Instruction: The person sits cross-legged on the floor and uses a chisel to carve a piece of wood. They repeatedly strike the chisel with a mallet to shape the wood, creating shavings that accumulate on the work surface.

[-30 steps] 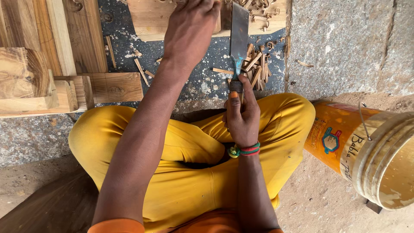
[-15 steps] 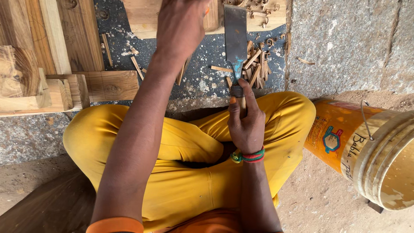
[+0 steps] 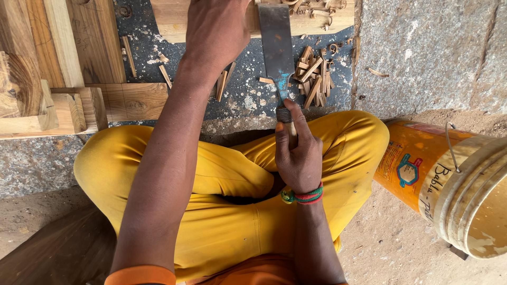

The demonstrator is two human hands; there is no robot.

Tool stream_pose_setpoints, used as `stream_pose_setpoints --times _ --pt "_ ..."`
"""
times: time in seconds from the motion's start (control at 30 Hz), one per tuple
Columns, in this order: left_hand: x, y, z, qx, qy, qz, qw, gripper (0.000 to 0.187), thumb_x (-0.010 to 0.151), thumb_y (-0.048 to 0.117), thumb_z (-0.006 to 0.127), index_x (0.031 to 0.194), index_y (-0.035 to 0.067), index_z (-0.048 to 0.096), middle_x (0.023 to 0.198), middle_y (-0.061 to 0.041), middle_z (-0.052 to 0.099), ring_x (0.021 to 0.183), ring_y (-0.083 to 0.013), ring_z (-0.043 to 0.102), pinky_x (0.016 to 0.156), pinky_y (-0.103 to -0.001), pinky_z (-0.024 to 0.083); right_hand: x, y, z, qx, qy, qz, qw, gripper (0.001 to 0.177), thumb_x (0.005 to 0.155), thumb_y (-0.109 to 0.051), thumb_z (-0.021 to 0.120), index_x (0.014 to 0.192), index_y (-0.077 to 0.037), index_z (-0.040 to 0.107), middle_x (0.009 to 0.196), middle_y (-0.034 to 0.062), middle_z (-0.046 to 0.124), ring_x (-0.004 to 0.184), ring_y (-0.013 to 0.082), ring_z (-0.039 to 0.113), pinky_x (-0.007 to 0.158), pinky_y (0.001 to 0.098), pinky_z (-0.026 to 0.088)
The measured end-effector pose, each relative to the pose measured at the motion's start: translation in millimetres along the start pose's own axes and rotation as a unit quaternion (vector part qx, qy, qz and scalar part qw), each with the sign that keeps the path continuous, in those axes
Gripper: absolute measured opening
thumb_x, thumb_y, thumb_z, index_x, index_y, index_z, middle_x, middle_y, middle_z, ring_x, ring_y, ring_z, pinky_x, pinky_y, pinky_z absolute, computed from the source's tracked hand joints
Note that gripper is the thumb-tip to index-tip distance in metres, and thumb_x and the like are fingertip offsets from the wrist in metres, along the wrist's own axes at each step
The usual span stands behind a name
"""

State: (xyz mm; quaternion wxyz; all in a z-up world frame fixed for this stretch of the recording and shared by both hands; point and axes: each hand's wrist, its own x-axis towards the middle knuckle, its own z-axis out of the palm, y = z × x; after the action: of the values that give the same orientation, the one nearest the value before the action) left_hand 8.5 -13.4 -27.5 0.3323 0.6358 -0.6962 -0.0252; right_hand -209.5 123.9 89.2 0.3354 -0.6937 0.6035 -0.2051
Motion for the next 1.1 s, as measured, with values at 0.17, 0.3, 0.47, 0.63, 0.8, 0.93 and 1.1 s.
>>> stream_pose_setpoints --times 0.17,0.3,0.47,0.63,0.8,0.93,1.1 --pt "0 -1 8 -0.002 0.009 0.012 1.0 0.034 0.078 -0.001 0.08 0.111 0.003 0.074 0.082 -0.016 0.074 0.076 -0.0275 0.074 0.083 -0.047 0.059 4 -4 4 -0.01 -0.014 -0.02 1.0 0.042 0.104 -0.012 0.061 0.145 -0.006 0.056 0.05 0.004 0.04 0.042 0.0115 0.035 0.044 0.033 0.03" --pt "0 1 6 -0.021 -0.016 -0.014 1.0 0.021 0.085 -0.004 0.076 0.106 0.002 0.073 0.079 -0.016 0.072 0.072 -0.0268 0.073 0.079 -0.046 0.06 9 -7 3 -0.038 -0.03 -0.022 0.999 0.043 0.103 -0.01 0.061 0.145 -0.006 0.055 0.05 0.0138 0.045 0.038 0.0237 0.042 0.044 0.0372 0.034" --pt "6 19 -23 -0.041 -0.092 -0.065 0.993 0.005 0.097 -0.003 0.07 0.1 0.0 0.071 0.07 -0.017 0.069 0.064 -0.0253 0.07 0.077 -0.044 0.06 23 -13 5 -0.037 -0.015 -0.1 0.994 0.041 0.107 -0.009 0.058 0.147 -0.006 0.052 0.079 0.0195 0.07 0.068 0.034 0.072 0.055 0.0396 0.051" --pt "10 60 -37 0.08 0.011 0.033 0.996 0.029 0.08 -0.001 0.069 0.109 -0.003 0.071 0.098 -0.015 0.073 0.096 -0.0231 0.071 0.095 -0.039 0.056 43 -28 9 -0.08 -0.017 -0.084 0.993 0.043 0.106 -0.011 0.059 0.148 -0.005 0.052 0.068 0.0203 0.064 0.061 0.0372 0.068 0.054 0.0439 0.049" --pt "10 63 -25 0.122 -0.047 0.017 0.991 0.031 0.088 0.0 0.069 0.118 -0.01 0.07 0.103 -0.024 0.071 0.101 -0.0278 0.068 0.101 -0.039 0.054 48 -29 16 -0.079 -0.013 -0.066 0.995 0.045 0.104 -0.013 0.06 0.146 0.001 0.054 0.059 0.018 0.056 0.05 0.0335 0.064 0.052 0.0424 0.047" --pt "15 59 -9 0.156 -0.023 0.01 0.987 0.024 0.089 0.001 0.07 0.111 -0.009 0.071 0.091 -0.023 0.072 0.085 -0.0258 0.072 0.087 -0.037 0.059 54 -24 24 -0.075 0.008 -0.105 0.992 0.045 0.105 -0.012 0.06 0.147 0.004 0.053 0.063 0.0168 0.059 0.054 0.0301 0.065 0.052 0.0392 0.049" --pt "22 42 8 0.026 -0.058 -0.048 0.997 0.009 0.093 -0.006 0.068 0.099 -0.003 0.074 0.075 -0.017 0.071 0.066 -0.0238 0.072 0.064 -0.036 0.062 67 -22 38 -0.068 0.008 -0.097 0.993 0.05 0.102 -0.009 0.059 0.148 0.008 0.049 0.054 0.0148 0.06 0.042 0.0242 0.061 0.045 0.0396 0.045"
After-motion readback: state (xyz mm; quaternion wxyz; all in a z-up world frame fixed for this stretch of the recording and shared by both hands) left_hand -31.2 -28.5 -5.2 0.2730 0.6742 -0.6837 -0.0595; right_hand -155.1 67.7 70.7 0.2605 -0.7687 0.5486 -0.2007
